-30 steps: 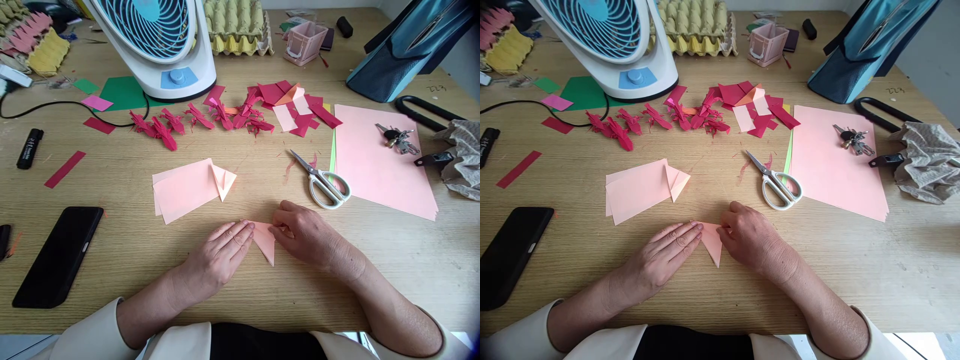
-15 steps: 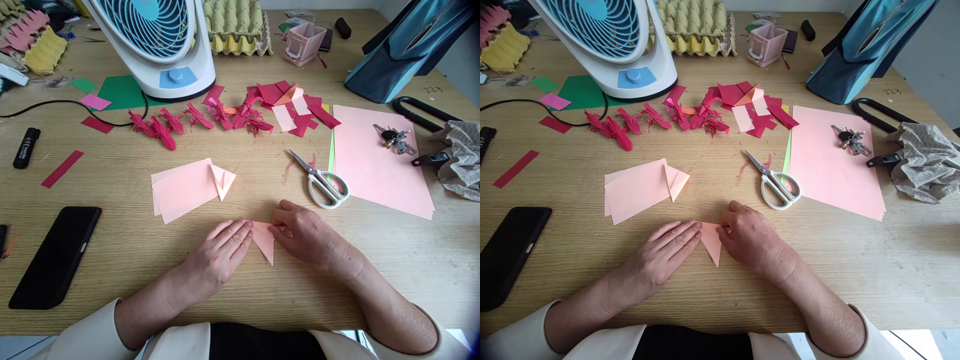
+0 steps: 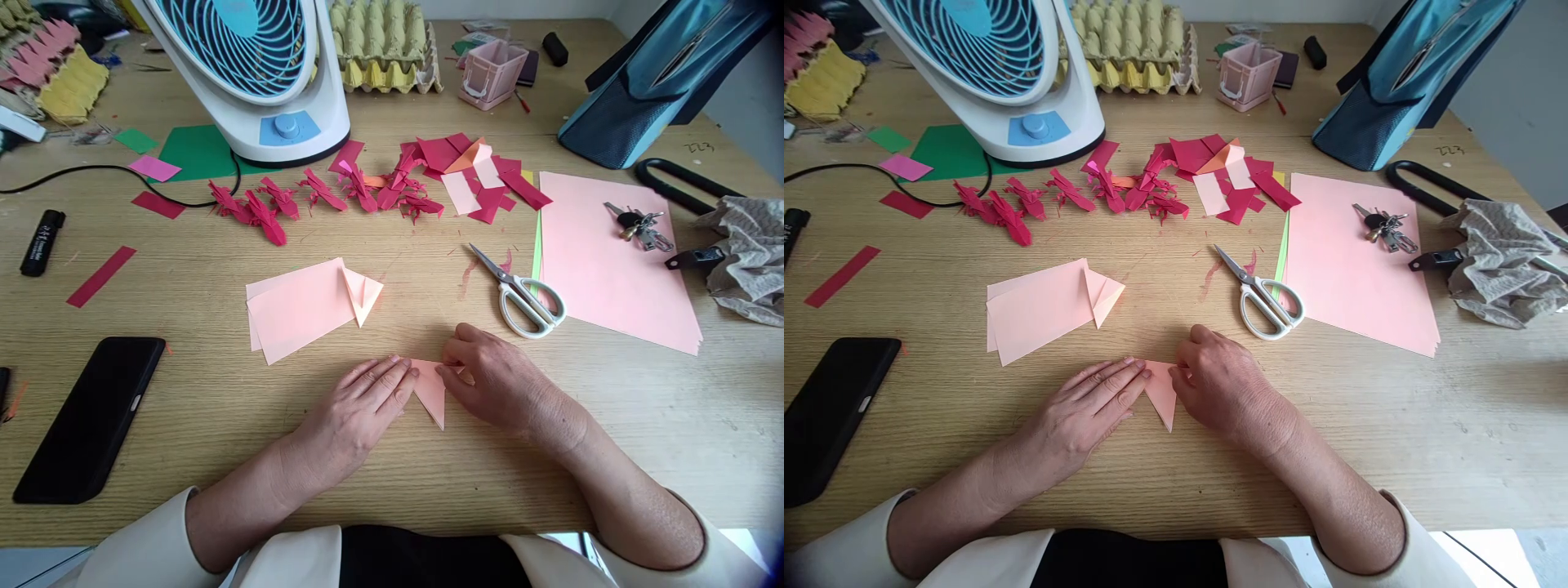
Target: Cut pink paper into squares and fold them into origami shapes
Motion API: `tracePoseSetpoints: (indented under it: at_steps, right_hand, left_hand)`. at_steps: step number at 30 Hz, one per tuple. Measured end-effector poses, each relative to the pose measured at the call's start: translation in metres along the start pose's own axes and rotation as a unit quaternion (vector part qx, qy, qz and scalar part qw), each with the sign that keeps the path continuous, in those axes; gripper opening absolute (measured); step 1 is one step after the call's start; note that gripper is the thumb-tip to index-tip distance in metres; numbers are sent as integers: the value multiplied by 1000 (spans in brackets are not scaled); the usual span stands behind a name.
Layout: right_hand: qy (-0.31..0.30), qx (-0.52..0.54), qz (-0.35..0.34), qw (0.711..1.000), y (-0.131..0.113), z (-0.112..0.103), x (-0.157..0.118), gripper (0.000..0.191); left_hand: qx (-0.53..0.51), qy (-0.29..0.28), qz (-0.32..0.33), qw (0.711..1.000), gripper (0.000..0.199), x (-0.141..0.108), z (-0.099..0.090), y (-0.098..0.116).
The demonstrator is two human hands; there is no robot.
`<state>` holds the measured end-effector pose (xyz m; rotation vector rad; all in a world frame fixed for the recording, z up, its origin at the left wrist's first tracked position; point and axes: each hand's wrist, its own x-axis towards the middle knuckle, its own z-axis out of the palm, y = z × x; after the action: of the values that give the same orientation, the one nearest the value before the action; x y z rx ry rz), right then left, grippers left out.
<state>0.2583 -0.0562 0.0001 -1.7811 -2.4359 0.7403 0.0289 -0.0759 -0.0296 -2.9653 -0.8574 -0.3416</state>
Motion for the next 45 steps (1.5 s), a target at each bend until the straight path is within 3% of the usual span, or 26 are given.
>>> tracePoseSetpoints:
  at_steps: [4, 15, 27, 45]
  right_hand:
    - [5, 8, 6, 1000, 3, -1, -1, 19]
    - [4, -8, 15, 1000, 7, -7, 3, 18]
    - [-12, 8, 12, 1000, 7, -14, 2, 16]
    - [7, 7, -22, 1000, 15, -11, 2, 20]
  left_hand:
    - [-4, -42, -34, 999, 50, 3, -3, 8]
    - [12, -55, -44, 997, 57, 4, -3, 15]
    - [-14, -45, -88, 995, 62, 5, 3, 24]
    - [-4, -30, -68, 997, 79, 10, 8, 31]
